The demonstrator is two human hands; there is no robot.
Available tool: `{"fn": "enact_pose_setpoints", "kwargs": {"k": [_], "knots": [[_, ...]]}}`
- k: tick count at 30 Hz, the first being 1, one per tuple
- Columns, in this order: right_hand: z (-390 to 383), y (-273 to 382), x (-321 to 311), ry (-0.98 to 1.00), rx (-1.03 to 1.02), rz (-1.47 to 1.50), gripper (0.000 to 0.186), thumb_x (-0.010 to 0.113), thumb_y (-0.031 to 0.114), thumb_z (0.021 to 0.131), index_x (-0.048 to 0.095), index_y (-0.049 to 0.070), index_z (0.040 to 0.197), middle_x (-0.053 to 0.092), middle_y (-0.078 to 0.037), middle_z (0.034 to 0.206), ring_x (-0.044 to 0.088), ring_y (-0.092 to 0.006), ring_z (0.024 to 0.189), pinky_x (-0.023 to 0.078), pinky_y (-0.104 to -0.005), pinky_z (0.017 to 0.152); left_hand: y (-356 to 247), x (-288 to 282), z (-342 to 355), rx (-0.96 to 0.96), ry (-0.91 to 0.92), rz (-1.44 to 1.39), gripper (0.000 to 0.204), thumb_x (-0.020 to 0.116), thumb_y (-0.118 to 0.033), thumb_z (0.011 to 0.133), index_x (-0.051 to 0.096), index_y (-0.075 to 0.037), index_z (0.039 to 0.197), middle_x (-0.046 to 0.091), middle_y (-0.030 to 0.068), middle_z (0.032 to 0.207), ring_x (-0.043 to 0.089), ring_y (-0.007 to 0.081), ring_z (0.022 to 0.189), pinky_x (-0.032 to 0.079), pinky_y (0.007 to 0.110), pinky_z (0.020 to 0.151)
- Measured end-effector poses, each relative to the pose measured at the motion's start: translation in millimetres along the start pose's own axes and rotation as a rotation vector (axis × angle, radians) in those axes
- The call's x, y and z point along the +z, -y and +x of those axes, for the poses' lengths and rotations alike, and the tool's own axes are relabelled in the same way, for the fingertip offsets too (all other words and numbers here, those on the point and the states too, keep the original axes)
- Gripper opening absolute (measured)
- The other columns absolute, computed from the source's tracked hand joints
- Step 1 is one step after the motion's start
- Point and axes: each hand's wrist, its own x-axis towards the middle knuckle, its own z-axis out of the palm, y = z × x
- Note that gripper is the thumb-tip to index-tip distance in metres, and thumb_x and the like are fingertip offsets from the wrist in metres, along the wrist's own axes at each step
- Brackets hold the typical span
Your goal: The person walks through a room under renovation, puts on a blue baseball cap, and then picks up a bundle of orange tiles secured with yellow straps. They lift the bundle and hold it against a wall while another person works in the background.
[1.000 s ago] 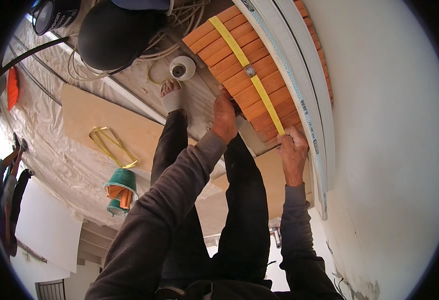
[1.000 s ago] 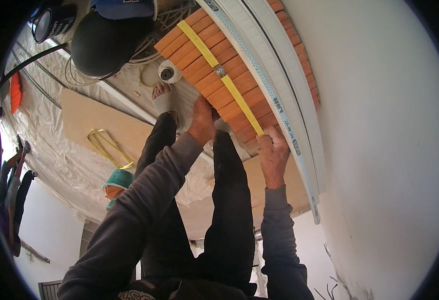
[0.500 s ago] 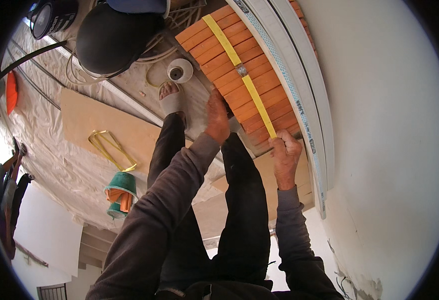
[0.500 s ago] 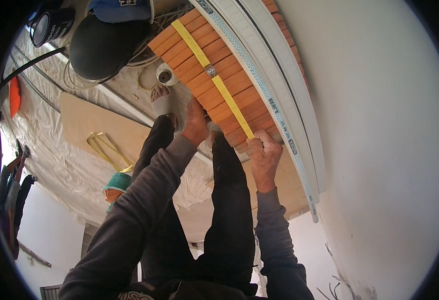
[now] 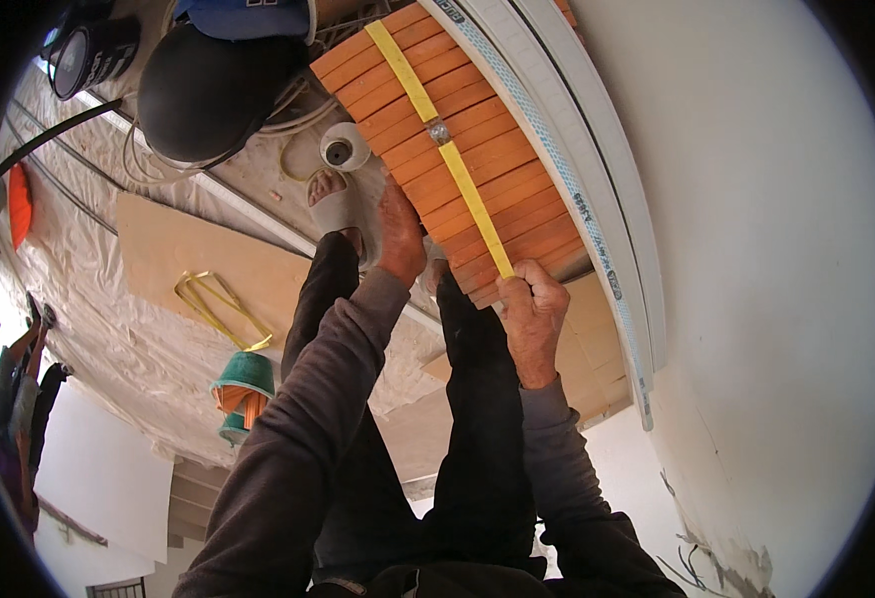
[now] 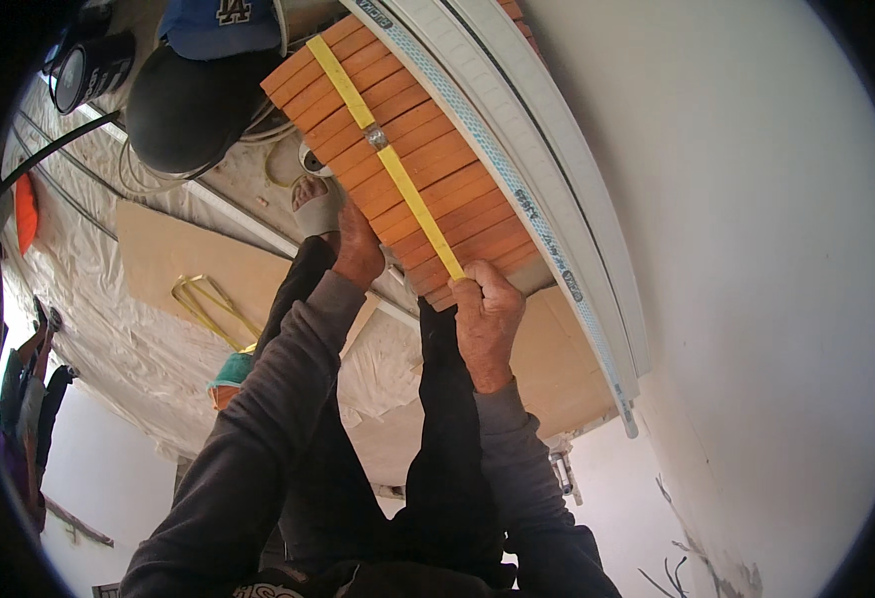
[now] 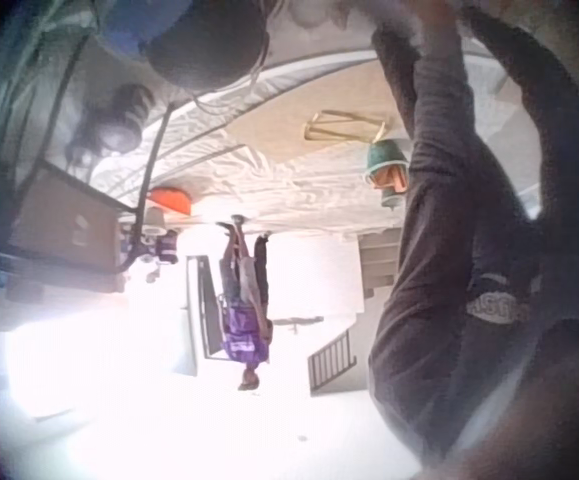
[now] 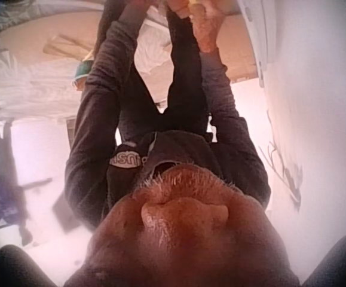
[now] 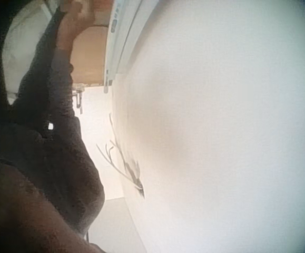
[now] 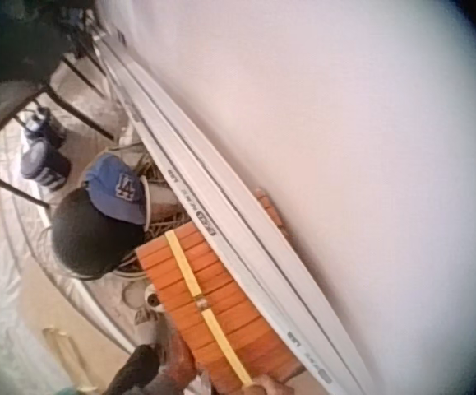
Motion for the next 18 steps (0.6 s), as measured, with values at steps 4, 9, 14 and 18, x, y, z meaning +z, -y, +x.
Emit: {"fn": "enact_pose_setpoints", "kwargs": {"k": [4, 9, 14, 18], "knots": [[-1, -7, 7, -0.031, -0.059, 0.061, 0.012, 0.054, 0.007, 0.082, 0.059, -0.002, 0.075, 0.054, -0.002, 0.065, 0.046, -0.0056, 0.050, 0.040, -0.0213, 0.044, 4, 3, -6, 0.351, -0.023, 0.216, 0.060, 0.030, -0.052, 0.098, 0.049, 0.001, 0.117, 0.057, 0.0129, 0.112, 0.058, 0.0189, 0.102, 0.050, 0.032, 0.081], [4, -11, 6, 0.041, -0.032, 0.080, 0.013, 0.053, 0.007, 0.082, 0.060, -0.002, 0.076, 0.056, -0.003, 0.066, 0.047, -0.0063, 0.050, 0.041, -0.0219, 0.044, 18, -10, 3, 0.263, 0.037, 0.290, 0.052, 0.045, -0.041, 0.095, 0.043, 0.003, 0.122, 0.055, 0.0164, 0.113, 0.055, 0.0280, 0.105, 0.044, 0.039, 0.086], [5, -10, 10, 0.048, 0.009, 0.104, 0.014, 0.052, 0.008, 0.083, 0.060, -0.003, 0.076, 0.056, -0.003, 0.066, 0.047, -0.0068, 0.050, 0.041, -0.0221, 0.044, 55, -29, 14, 0.279, -0.018, 0.345, 0.064, 0.068, -0.019, 0.077, 0.037, 0.004, 0.128, 0.048, 0.0231, 0.117, 0.047, 0.0407, 0.105, 0.036, 0.047, 0.089], [5, -10, 9, 0.035, 0.016, 0.074, 0.015, 0.052, 0.008, 0.083, 0.061, -0.003, 0.077, 0.056, -0.004, 0.067, 0.048, -0.0071, 0.050, 0.043, -0.0220, 0.045, 57, -25, 13, 0.294, -0.094, 0.461, 0.054, 0.054, -0.047, 0.087, 0.043, -0.009, 0.123, 0.055, 0.0101, 0.115, 0.058, 0.0260, 0.101, 0.052, 0.040, 0.079]]}}
